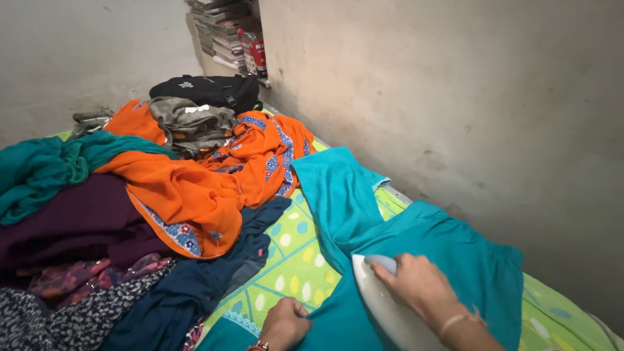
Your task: The person irons a teal garment on a bed using a white electric iron. They smooth the fabric with one hand while moving the iron back and forth with the other, adjusting the garment's position as needed.
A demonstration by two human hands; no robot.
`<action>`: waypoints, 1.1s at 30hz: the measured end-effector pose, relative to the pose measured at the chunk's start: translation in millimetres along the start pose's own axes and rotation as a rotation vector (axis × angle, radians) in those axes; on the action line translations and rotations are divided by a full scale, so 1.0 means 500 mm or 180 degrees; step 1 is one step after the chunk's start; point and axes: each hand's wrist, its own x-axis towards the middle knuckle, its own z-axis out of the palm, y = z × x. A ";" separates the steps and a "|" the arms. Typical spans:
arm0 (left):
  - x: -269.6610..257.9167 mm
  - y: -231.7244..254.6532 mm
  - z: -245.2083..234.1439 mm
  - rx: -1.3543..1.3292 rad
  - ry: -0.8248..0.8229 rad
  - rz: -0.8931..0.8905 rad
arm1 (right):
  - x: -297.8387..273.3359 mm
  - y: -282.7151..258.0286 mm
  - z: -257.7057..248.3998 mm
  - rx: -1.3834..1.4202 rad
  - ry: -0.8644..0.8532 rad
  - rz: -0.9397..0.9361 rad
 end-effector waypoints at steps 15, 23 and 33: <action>-0.011 0.050 -0.047 -0.0702 0.1558 -0.0312 | -0.168 -0.166 0.123 0.0178 -0.0770 -0.0637; -0.109 0.143 -0.043 -0.0168 0.1349 0.0368 | -0.176 -0.035 0.161 -0.0063 -0.0768 0.0449; -0.090 0.092 -0.034 0.0576 0.0376 0.0097 | -0.001 0.018 0.027 -0.0390 -0.0092 -0.0860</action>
